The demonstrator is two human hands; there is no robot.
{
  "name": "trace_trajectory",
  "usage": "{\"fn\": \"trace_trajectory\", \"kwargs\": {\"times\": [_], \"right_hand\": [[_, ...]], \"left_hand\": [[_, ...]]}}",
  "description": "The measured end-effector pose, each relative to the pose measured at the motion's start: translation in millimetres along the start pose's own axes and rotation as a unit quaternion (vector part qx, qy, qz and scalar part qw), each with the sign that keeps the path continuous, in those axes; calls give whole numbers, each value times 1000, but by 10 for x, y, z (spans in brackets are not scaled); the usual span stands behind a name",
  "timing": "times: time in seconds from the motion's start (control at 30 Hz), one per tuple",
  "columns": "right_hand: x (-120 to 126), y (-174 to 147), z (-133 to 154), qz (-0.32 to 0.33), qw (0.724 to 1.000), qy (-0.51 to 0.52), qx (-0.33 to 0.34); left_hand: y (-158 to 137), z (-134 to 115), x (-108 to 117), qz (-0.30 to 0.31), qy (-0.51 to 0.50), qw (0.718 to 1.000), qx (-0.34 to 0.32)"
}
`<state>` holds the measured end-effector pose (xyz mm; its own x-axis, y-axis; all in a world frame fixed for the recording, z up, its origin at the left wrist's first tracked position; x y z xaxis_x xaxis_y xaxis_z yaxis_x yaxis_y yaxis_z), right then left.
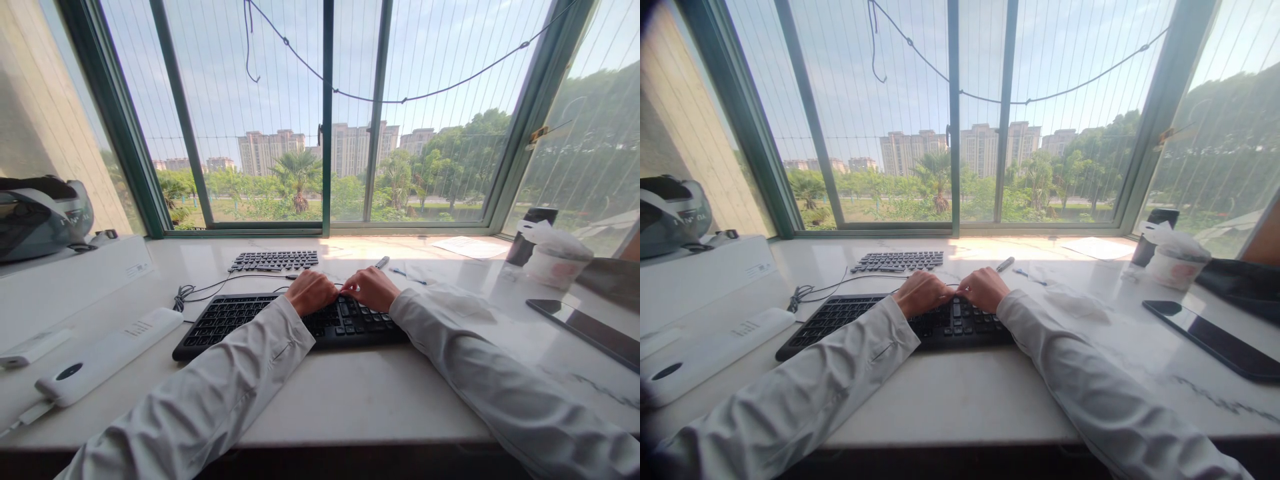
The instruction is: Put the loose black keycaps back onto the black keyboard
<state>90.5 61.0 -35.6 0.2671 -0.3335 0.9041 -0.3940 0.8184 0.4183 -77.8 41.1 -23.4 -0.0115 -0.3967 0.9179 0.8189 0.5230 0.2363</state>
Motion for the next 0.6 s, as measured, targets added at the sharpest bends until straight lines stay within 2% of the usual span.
{"fn": "trace_trajectory", "kwargs": {"times": [0.13, 0.4, 0.6], "right_hand": [[19, -2, 24, 1, 1000, -10, -8], [137, -57, 133, 47, 994, -48, 85], [241, -90, 320, 83, 976, -176, 97]], "left_hand": [[-9, -6, 23, -10, 6, 1000, -8], [-43, -49, 43, -50, -38, 998, 29], [-4, -81, 49, -34, -10, 999, 29]]}}
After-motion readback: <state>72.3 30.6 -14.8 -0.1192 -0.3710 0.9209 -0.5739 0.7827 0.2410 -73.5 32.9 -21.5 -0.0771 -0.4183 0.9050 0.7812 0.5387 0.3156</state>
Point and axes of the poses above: each hand's wrist, its own y-axis towards the middle knuckle, its own x-axis out of the back of the hand, z = x × y, the point moved 2 cm from there along y, towards the middle knuckle, and after that the axes turned 12 degrees about -x, right-handed, at the moved point
